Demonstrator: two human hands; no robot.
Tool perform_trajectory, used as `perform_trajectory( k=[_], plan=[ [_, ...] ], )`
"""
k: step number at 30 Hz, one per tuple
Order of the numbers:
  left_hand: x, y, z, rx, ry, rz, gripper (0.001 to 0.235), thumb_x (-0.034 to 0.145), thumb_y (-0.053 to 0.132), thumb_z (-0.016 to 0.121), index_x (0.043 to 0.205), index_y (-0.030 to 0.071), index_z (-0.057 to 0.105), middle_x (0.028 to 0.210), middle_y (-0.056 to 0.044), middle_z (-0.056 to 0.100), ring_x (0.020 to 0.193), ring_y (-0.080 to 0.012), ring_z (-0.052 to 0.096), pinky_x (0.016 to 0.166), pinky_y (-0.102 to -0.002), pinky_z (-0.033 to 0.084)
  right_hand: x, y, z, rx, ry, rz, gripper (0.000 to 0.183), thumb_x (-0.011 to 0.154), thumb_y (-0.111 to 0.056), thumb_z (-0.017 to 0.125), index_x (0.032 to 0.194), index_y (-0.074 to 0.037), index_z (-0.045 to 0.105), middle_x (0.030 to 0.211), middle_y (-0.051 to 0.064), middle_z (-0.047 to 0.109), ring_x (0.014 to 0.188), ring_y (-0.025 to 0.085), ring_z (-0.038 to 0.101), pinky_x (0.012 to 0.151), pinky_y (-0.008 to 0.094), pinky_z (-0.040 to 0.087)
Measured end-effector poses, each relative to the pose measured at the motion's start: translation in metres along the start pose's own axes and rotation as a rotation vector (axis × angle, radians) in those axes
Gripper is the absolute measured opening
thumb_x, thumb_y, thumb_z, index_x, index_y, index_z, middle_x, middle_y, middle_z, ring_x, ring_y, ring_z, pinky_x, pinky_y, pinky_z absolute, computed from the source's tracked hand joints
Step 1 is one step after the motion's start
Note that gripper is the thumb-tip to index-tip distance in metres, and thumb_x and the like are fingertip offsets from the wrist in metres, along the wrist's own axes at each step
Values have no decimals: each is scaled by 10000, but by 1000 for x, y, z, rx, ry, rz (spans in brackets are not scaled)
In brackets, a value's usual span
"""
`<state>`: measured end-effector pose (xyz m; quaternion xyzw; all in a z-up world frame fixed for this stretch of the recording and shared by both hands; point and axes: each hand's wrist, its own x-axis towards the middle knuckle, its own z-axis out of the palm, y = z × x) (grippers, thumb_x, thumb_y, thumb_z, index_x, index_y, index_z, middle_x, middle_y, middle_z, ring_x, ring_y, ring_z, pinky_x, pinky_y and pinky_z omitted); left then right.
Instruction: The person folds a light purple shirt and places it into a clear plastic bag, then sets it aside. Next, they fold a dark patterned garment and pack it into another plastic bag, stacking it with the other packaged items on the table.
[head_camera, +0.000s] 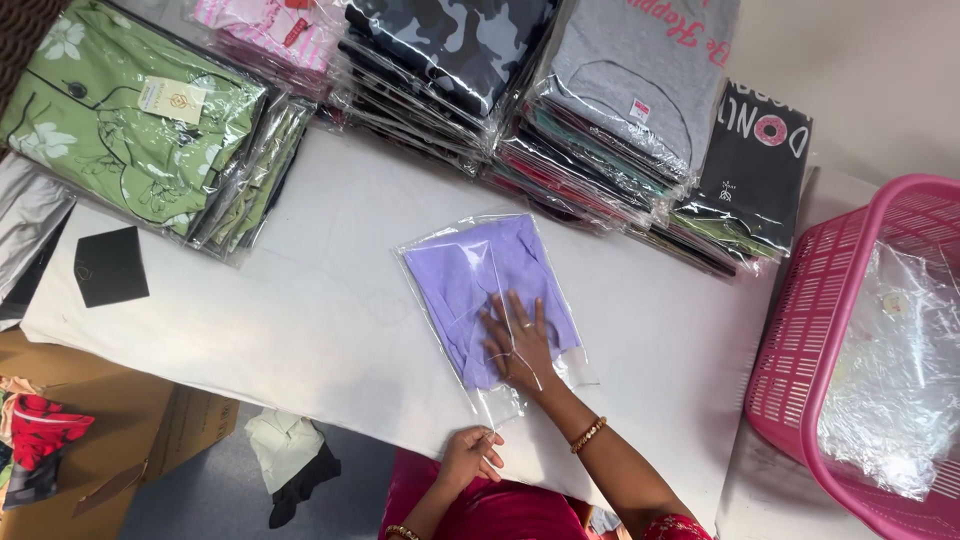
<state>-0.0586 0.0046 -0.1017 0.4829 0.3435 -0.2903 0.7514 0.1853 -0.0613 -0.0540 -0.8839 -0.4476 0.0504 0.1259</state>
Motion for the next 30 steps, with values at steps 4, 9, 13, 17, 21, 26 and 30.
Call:
perform_trajectory(
  k=[4,9,13,17,21,26,30],
  plan=[
    [-6,3,-1,14,-10,18,311,1072,278,492,1105,41,692,789,-108,759,556,-204,744,507,-262,543,32,12,-3,114,162,89,584,1054,-370,588,1596,-192,464,1719,118,349,1645,337,227,1318,612,208],
    [0,-3,0,-11,0,-6,307,1054,287,505,1097,46,689,765,-107,750,529,-205,726,491,-276,523,61,-16,-62,234,-8,317,837,897,-582,638,1575,-187,346,1667,199,192,1542,425,106,1159,686,201],
    [2,-6,-3,-13,-50,-33,316,1059,302,494,1100,55,687,776,-91,753,538,-201,731,490,-265,510,54,-3,-45,91,-156,288,830,853,-666,626,1547,-281,383,1666,176,165,1534,416,63,1126,729,157],
    [4,-6,-1,-9,-12,-5,314,1062,285,494,1095,42,689,785,-106,759,543,-208,732,492,-269,536,57,1,-46,69,-50,231,789,889,-669,578,1567,-306,402,1695,148,196,1573,387,85,1169,707,138],
    [-1,-3,1,22,-5,-6,317,1060,286,497,1103,45,698,796,-102,759,551,-202,747,484,-267,523,30,-3,-22,53,19,177,742,965,-612,539,1607,-269,394,1720,129,217,1605,369,116,1218,708,65],
    [3,-12,1,-35,-22,32,311,1064,272,487,1122,34,678,773,-122,739,537,-218,731,479,-272,531,-15,-31,-13,43,-118,-9,676,968,-589,527,1560,-269,460,1693,116,219,1573,352,108,1142,768,-45],
    [2,-5,2,-20,-20,27,306,1056,268,505,1135,28,678,761,-128,731,524,-234,721,461,-286,509,-12,-39,-11,63,-195,-107,606,938,-592,547,1451,-269,546,1682,60,228,1566,342,53,1130,778,-71]
  ],
)
